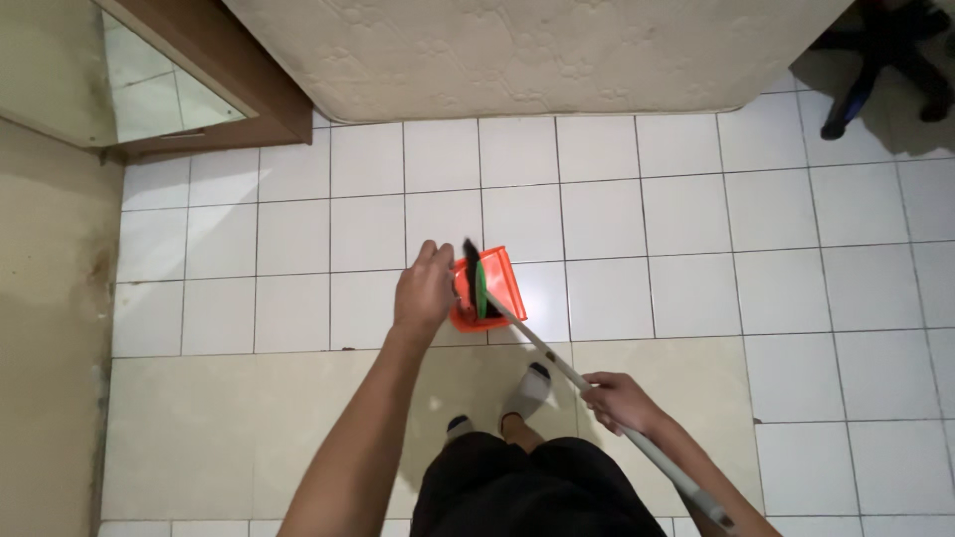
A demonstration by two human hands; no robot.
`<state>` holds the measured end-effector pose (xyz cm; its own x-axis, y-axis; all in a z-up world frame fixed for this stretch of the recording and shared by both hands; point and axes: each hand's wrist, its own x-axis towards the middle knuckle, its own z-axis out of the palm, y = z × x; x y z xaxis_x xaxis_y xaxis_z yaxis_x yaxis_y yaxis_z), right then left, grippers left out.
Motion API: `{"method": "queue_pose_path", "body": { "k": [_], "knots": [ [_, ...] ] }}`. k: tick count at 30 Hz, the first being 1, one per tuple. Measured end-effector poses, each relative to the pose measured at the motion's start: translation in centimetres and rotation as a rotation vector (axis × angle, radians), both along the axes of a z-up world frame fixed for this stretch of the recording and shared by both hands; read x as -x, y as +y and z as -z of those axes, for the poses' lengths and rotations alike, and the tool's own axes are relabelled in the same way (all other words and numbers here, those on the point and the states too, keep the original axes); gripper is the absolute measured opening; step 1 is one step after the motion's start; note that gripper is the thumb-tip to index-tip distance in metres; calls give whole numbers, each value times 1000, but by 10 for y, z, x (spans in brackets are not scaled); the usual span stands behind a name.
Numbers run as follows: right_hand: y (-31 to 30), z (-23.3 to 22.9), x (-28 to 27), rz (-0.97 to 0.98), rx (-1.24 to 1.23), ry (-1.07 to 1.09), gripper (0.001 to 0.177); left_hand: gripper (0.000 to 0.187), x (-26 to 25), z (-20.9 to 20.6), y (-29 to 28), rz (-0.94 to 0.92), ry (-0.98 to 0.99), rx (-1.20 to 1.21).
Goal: The person sweeps the tiled floor using a broom and a dustpan, repeatedly gathering debris into the dustpan and moving the items across the floor.
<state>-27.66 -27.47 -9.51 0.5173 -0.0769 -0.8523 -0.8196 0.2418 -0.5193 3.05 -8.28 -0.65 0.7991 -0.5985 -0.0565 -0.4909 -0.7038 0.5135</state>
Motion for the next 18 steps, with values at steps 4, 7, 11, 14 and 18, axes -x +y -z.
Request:
{"method": "queue_pose_path", "body": {
  "k": [4,7,11,14,18],
  "knots": [
    [-31,-25,24,98,89,29,51,18,-10,-7,3,39,-31,34],
    [-52,-28,40,219,120,-9,54,21,-17,-18,-4,10,27,-45],
    [-71,-36,38,284,215,28,56,21,-26,-31,-19,35,-4,2],
    [-86,-46,32,228,392,76,57,21,-34,-34,-37,64,-21,20],
    [-108,-49,19,255,528,117,58,19,-47,-32,-62,94,-48,-6]
  ]
}}
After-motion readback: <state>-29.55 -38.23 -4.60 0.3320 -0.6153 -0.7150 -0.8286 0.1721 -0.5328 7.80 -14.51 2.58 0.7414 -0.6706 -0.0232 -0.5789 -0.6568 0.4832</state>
